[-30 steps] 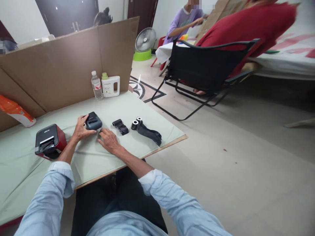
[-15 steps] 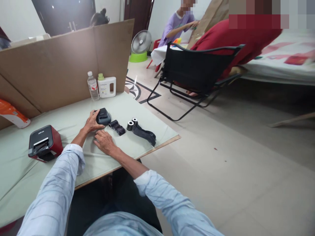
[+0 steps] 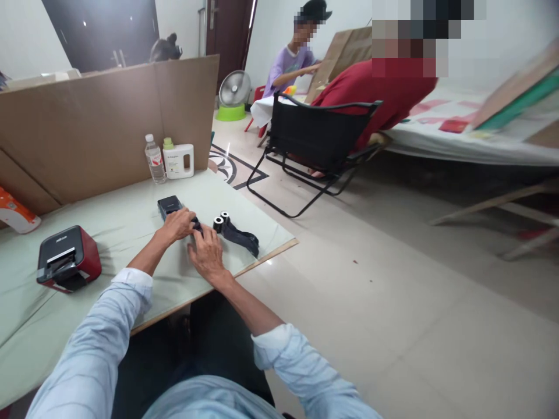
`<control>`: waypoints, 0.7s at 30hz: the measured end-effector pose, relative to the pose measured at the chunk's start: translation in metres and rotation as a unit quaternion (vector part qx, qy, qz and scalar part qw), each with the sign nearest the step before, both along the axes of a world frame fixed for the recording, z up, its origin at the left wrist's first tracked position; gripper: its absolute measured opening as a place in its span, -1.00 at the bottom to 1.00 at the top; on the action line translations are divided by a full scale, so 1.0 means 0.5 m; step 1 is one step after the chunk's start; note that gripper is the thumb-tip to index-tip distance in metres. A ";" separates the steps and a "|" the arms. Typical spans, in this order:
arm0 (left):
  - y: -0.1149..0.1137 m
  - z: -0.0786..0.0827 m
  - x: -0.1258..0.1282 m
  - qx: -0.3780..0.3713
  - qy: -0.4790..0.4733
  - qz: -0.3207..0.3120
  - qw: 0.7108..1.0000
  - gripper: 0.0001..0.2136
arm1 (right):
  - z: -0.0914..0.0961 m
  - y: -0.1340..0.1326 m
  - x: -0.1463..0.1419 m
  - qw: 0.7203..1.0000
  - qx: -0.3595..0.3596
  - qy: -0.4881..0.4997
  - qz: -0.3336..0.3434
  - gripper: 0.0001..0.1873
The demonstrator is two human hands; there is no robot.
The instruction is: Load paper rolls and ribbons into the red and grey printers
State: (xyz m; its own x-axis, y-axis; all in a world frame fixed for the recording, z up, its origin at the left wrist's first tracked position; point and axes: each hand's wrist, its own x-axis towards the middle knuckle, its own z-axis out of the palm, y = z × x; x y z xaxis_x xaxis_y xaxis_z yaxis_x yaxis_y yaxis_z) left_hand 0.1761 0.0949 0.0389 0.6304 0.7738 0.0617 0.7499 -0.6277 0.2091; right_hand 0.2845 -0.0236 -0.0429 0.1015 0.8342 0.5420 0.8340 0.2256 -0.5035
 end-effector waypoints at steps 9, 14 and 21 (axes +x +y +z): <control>-0.014 -0.034 -0.012 -0.009 -0.007 -0.026 1.000 -0.48 | -0.022 -0.047 0.010 0.998 -0.026 0.012 0.059 -0.63; -0.038 -0.025 -0.013 0.009 -0.011 -0.009 1.000 -0.57 | -0.004 -0.083 0.043 0.997 0.034 0.044 0.061 -0.68; -0.087 0.006 0.041 0.052 -0.015 0.014 0.998 -0.65 | -0.030 -0.097 0.091 0.994 0.074 0.062 0.055 -0.74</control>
State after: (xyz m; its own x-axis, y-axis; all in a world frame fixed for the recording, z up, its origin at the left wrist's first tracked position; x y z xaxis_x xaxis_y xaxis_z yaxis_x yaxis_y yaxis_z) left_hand 0.1964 0.0515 0.0417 0.6054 0.7795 0.1610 0.7620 -0.6260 0.1657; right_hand 0.3300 -0.0723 -0.0579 0.0883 0.7556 0.6490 0.7333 0.3916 -0.5558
